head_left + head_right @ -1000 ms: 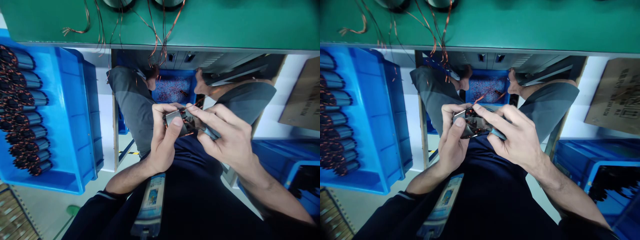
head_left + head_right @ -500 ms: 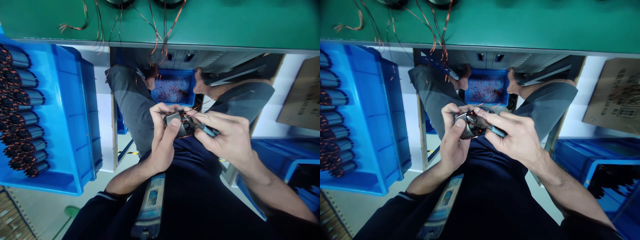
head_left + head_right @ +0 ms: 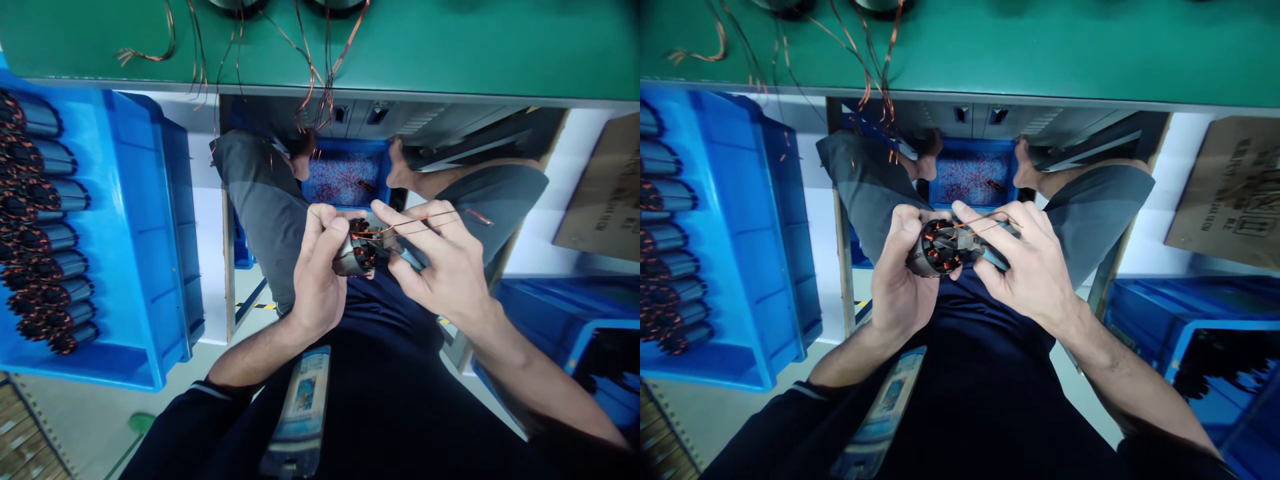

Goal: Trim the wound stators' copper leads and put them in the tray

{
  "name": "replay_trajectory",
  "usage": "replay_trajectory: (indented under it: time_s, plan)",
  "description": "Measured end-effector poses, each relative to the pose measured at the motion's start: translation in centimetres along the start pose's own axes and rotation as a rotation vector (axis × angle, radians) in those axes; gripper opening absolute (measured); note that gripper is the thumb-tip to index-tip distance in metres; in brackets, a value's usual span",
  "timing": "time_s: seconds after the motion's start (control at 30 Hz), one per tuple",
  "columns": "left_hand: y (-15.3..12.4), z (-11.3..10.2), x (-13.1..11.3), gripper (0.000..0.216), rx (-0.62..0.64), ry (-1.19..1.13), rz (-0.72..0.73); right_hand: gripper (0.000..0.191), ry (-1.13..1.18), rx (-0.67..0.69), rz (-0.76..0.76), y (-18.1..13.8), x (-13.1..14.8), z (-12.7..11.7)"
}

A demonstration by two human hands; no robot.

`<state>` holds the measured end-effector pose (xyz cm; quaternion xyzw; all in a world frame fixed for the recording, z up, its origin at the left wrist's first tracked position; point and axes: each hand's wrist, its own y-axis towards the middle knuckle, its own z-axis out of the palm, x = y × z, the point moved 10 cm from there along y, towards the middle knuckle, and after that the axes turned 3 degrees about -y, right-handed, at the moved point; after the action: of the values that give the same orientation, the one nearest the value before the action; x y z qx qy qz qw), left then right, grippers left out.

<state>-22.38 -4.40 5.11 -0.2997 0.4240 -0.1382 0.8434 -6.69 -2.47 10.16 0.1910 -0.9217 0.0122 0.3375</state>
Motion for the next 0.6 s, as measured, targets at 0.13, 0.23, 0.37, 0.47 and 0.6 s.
replay_trajectory:
  time_s: [0.13, 0.23, 0.37, 0.47, 0.6]
  plan:
    - [-0.1, 0.4, -0.2, 0.033, 0.039, 0.006, 0.058, 0.062, 0.011, -0.016, 0.003, 0.1, 0.7, -0.7]
    - [-0.4, 0.7, -0.7, 0.031, 0.076, 0.02, 0.16, 0.065, 0.105, 0.006, 0.042, 0.0, 0.7, -0.8]
    - [-0.7, 1.1, -1.3, 0.024, 0.114, 0.053, 0.269, 0.064, 0.228, 0.034, 0.097, 0.2, 0.6, -0.7]
    - [-0.8, 1.4, -1.3, 0.023, 0.136, 0.038, 0.283, 0.066, 0.197, 0.024, 0.093, 0.5, 0.9, -0.9]
    - [-0.7, 0.9, -1.2, 0.03, 0.076, 0.081, 0.281, 0.066, 0.136, 0.037, 0.108, 0.4, 0.9, -0.8]
